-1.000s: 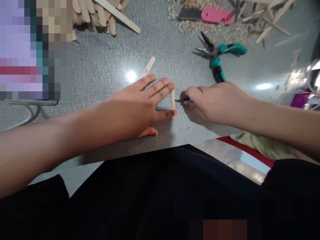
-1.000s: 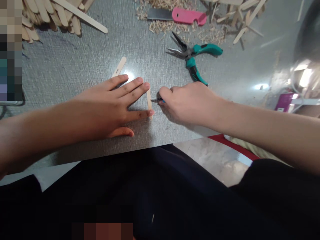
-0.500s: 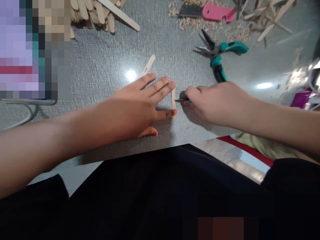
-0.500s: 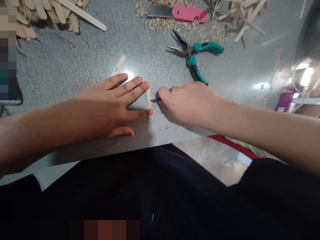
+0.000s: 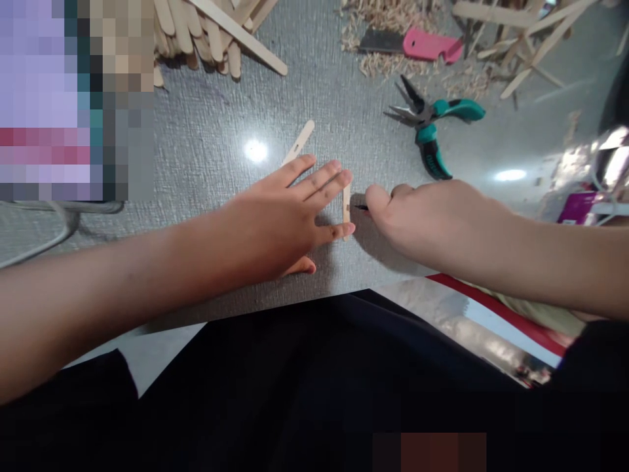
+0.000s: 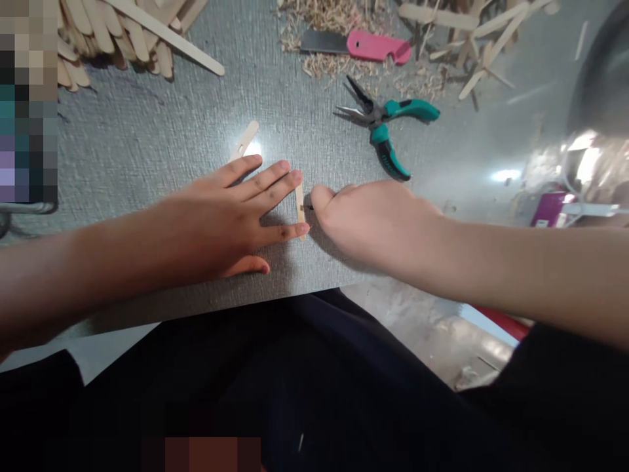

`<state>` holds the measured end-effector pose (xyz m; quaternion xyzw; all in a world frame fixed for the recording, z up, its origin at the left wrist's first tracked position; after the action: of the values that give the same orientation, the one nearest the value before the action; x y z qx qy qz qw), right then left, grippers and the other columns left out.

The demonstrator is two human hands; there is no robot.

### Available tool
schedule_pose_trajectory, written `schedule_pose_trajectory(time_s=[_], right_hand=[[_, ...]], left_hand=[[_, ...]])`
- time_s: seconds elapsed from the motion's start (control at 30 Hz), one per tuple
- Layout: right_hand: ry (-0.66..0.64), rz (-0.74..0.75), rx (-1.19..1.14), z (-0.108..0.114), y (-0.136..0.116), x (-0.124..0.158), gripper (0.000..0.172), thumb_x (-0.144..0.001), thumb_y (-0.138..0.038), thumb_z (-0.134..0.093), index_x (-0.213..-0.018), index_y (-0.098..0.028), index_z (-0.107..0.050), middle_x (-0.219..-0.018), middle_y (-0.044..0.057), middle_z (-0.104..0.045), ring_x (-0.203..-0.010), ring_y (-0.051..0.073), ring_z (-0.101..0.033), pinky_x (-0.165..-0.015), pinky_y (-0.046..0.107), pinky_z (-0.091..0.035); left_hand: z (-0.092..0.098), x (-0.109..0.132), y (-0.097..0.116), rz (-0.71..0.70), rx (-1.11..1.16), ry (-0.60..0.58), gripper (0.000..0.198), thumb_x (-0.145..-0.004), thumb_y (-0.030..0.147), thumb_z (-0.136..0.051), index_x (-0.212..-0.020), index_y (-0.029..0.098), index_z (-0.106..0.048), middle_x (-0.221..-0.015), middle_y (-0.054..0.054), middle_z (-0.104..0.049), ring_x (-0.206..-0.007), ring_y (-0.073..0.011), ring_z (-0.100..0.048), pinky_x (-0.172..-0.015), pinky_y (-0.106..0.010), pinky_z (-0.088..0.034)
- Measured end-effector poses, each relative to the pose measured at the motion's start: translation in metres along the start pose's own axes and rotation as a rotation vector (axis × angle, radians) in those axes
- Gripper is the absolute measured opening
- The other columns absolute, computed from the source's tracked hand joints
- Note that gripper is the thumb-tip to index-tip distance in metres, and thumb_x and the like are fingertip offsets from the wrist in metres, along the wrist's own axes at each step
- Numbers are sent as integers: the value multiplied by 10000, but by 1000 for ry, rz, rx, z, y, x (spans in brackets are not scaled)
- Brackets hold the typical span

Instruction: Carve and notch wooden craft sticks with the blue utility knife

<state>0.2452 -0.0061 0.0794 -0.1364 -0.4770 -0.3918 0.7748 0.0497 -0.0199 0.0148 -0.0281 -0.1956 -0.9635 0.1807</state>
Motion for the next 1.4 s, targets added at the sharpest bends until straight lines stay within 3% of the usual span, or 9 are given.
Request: schedule_pose_trajectory(time_s=[0.1,0.23,0.37,0.5,0.63,0.73,0.83,1.0,1.4], right_hand=[[-75,-49,-34,9,1,-2,431,-1101,-268,-499,-1470,-160,-692,-839,167,-729,-566,268,-550,-593,376,-350],[-127,-66,-32,13,0,-3,459,-1104,-222,-423,-1466,-167,-701,-809,144,-688,-581,280,-545,-583,382,-333],[-2,1,12,5,-2,-3,583,-1029,-171,-473,-1585,-185,-650,-865,155,-754,-629,301,-600,-617,386,-341],[96,-26,-71,-11,1,-2,517,-1099,-181,-409,-1543,-160,-674,-1012,204,-826,-755,333,-705,-689,399,-336],[143,-56,-302,-22,6,-2,494,-1228,-424,-335,-1445,-153,-686,-958,176,-809,-778,339,-707,-689,398,-322],[147,-46,-581,-25,9,-2,389,-1236,-447,-377,-1258,-199,-677,-936,139,-795,-822,312,-730,-728,386,-380],[86,-44,-790,-25,9,-5,309,-1252,-419,-412,-1081,-246,-604,-781,61,-764,-732,269,-743,-743,384,-416],[3,-85,-985,-25,9,-9,272,-1246,-441,-530,-1043,-267,-577,-656,-16,-696,-509,230,-700,-633,376,-435],[-27,-82,-1011,-23,12,-10,303,-1266,-390,-515,-986,-276,-531,-589,-37,-615,-447,202,-639,-578,378,-476]], left_hand=[[1,-1,1,7,8,-18,829,-1061,580,-859,-1825,378,-605,-2037,-78,-328,-1910,-490,-240,-1536,-718,-244],[-6,-3,1,14,-4,38,834,-1042,619,-876,-1803,380,-633,-2027,-83,-357,-1908,-494,-246,-1539,-719,-222],[-6,-2,0,-2,-32,49,816,-1051,611,-876,-1793,356,-650,-2026,-133,-349,-1898,-487,-285,-1539,-698,-240],[4,-1,-2,14,13,-9,773,-1061,567,-849,-1780,353,-666,-2031,-104,-342,-1882,-521,-303,-1526,-717,-255],[8,-2,-3,20,49,-18,766,-1065,544,-856,-1781,350,-663,-2040,-98,-321,-1889,-521,-284,-1529,-714,-247],[4,-1,-4,16,68,-19,833,-1058,570,-867,-1821,357,-611,-2055,-86,-278,-1900,-531,-235,-1536,-737,-208],[2,1,-4,18,92,-1,840,-1060,573,-874,-1825,350,-608,-2065,-73,-245,-1901,-545,-215,-1551,-733,-174],[2,3,-3,15,111,45,824,-1016,521,-945,-1768,328,-670,-2047,-103,-298,-1891,-536,-266,-1539,-757,-226],[-9,4,-11,-21,312,268,696,-1018,665,-907,-1591,294,-770,-1898,-96,-535,-1825,-575,-403,-1495,-837,-282]])
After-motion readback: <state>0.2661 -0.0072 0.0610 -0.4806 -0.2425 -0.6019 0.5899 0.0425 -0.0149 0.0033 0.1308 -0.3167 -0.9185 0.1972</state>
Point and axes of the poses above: each hand's wrist, its own x-axis away from the middle knuckle, its own z-axis out of the back of the hand, y = z × x, the point moved 4 cm from there along -x, towards the middle knuckle
